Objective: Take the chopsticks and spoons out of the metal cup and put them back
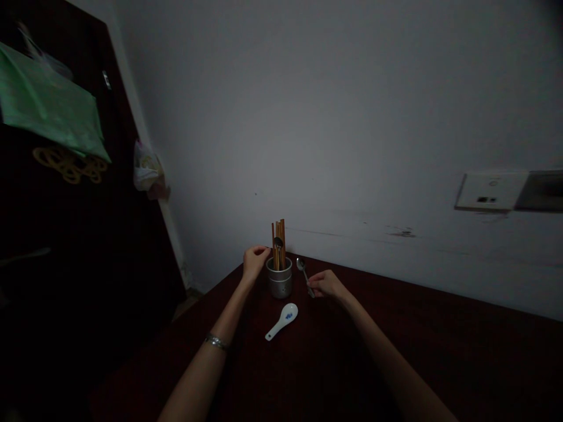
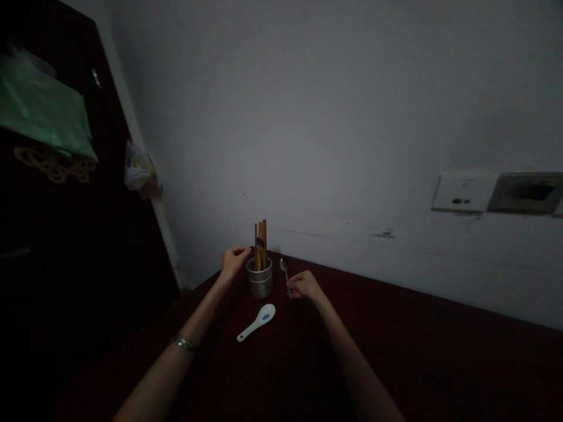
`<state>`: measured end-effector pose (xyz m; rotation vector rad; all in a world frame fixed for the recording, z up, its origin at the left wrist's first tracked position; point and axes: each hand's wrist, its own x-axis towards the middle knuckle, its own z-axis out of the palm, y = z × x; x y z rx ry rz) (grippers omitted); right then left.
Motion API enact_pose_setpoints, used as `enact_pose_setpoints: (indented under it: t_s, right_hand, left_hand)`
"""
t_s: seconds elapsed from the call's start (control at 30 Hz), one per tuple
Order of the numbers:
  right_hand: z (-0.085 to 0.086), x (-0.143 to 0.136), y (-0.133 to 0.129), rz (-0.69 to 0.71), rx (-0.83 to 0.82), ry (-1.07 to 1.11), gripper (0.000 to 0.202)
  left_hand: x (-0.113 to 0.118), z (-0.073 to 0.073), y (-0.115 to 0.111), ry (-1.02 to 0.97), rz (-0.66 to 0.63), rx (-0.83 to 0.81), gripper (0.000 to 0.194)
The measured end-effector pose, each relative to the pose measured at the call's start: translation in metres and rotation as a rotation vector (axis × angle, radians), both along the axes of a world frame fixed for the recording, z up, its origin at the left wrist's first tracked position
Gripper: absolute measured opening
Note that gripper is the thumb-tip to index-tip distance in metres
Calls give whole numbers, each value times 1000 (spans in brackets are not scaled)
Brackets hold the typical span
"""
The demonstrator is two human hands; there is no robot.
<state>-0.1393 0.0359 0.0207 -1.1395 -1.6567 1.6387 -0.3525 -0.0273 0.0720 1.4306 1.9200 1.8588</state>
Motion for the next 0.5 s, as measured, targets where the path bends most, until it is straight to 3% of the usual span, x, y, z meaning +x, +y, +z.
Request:
enact_pose_setpoints:
  t_s: [0.23,0.5]
  right_hand:
    - [-15,-14,3,-32,95,-100,11]
    - [-18,-12,-1,3,275,-267,11]
  left_hand:
    - [9,-7,6,190,35,-71,23]
    - [10,-19,12,257,55,-101,19]
